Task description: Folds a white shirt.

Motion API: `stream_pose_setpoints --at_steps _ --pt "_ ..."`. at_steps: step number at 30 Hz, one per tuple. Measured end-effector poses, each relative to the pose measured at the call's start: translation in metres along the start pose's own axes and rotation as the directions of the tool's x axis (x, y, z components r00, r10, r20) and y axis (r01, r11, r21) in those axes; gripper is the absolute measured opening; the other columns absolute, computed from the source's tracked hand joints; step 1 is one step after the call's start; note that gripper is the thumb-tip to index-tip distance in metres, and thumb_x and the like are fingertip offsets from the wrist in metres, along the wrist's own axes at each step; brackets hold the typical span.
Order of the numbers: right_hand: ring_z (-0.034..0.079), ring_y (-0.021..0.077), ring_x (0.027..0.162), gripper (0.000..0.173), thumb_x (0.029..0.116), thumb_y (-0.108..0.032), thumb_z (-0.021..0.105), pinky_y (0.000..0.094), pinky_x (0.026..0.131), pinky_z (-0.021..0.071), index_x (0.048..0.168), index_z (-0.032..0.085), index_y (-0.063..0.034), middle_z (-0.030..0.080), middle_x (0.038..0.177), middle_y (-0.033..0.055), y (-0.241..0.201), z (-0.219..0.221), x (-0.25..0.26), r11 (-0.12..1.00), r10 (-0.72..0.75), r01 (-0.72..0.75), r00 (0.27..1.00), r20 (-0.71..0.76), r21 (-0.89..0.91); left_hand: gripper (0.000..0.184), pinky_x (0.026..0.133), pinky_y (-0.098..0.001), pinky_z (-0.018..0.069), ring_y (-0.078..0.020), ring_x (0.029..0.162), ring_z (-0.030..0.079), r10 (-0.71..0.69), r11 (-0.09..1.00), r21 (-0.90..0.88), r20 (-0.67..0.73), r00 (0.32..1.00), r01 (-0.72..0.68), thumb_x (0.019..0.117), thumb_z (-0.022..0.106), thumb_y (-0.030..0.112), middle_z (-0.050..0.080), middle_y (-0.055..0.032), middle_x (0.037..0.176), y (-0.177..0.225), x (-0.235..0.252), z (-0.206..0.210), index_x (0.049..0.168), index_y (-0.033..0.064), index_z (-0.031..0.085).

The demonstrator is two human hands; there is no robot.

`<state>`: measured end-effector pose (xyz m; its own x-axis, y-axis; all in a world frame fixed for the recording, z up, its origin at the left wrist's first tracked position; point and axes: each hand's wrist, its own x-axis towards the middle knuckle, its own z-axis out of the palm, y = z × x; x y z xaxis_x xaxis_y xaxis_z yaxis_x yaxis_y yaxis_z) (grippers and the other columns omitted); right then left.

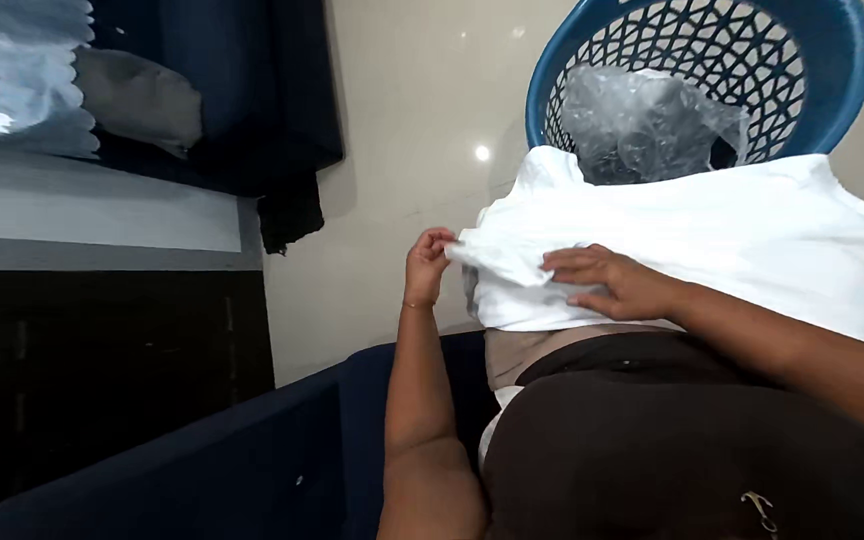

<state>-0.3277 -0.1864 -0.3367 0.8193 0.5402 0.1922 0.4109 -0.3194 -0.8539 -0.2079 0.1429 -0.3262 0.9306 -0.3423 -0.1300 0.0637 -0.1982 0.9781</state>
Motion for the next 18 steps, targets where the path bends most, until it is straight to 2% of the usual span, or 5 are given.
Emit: stream_pose_setpoints --at_steps 2,4,9,13,18 --pt "0.047 0.0341 0.143 0.034 0.1027 -0.023 0.055 0.0588 0.114 0.0344 0.123 0.072 -0.0014 0.059 0.146 0.0127 -0.001 0.004 -0.005 0.999 -0.002 0.015 0.967 0.256 -0.048 0.027 0.089 -0.0392 0.0574 -0.0155 0.094 0.07 -0.102 0.991 0.088 0.044 0.994 0.098 0.0886 0.056 -0.006 0.073 -0.0045 0.096 -0.012 -0.025 -0.005 0.114 0.0007 0.062" --pt "0.043 0.0364 0.146 0.032 0.1035 -0.022 0.055 0.0597 0.116 0.0314 0.114 0.075 0.0002 0.057 0.149 0.0135 -0.003 0.003 -0.008 0.999 0.033 -0.017 0.934 0.355 -0.046 0.032 0.097 -0.0425 0.0533 -0.0219 0.106 0.068 -0.19 0.96 0.222 0.076 0.979 0.169 0.0858 0.049 -0.015 0.073 -0.014 0.106 -0.02 -0.038 -0.006 0.113 -0.0065 0.064" --pt "0.061 0.0292 0.128 0.029 0.1004 -0.024 0.058 0.0529 0.107 0.0456 0.101 0.079 -0.0044 0.07 0.13 0.0114 0.011 -0.017 -0.021 0.994 0.109 -0.108 0.994 -0.009 0.028 0.031 0.095 -0.0405 0.0524 -0.0215 0.105 0.067 -0.213 0.908 0.352 -0.086 0.973 0.229 0.0898 0.043 -0.02 0.072 -0.0172 0.107 -0.015 -0.02 0.004 0.109 -0.0094 0.065" --pt "0.062 0.0341 0.125 0.026 0.099 -0.022 0.065 0.0614 0.104 0.0458 0.116 0.075 -0.0061 0.07 0.127 0.0137 0.062 -0.067 -0.047 0.914 0.303 -0.358 0.916 -0.265 -0.191 0.034 0.101 -0.0457 0.0508 -0.0296 0.116 0.063 -0.208 0.89 0.391 -0.112 0.972 0.235 0.1006 0.052 0.001 0.064 -0.0242 0.126 -0.011 0.046 0.023 0.133 -0.0083 0.055" --pt "0.051 0.0442 0.136 0.049 0.1003 -0.038 0.065 0.0737 0.108 0.0334 0.137 0.063 -0.0061 0.06 0.141 0.0214 0.118 -0.128 -0.079 0.603 0.686 -0.721 0.687 -0.239 -0.342 0.065 0.113 -0.0619 0.0371 -0.0456 0.136 0.049 -0.499 0.655 0.632 -0.051 0.865 0.415 0.1074 0.05 0.044 0.052 -0.0335 0.142 -0.004 0.133 0.064 0.143 -0.0096 0.049"
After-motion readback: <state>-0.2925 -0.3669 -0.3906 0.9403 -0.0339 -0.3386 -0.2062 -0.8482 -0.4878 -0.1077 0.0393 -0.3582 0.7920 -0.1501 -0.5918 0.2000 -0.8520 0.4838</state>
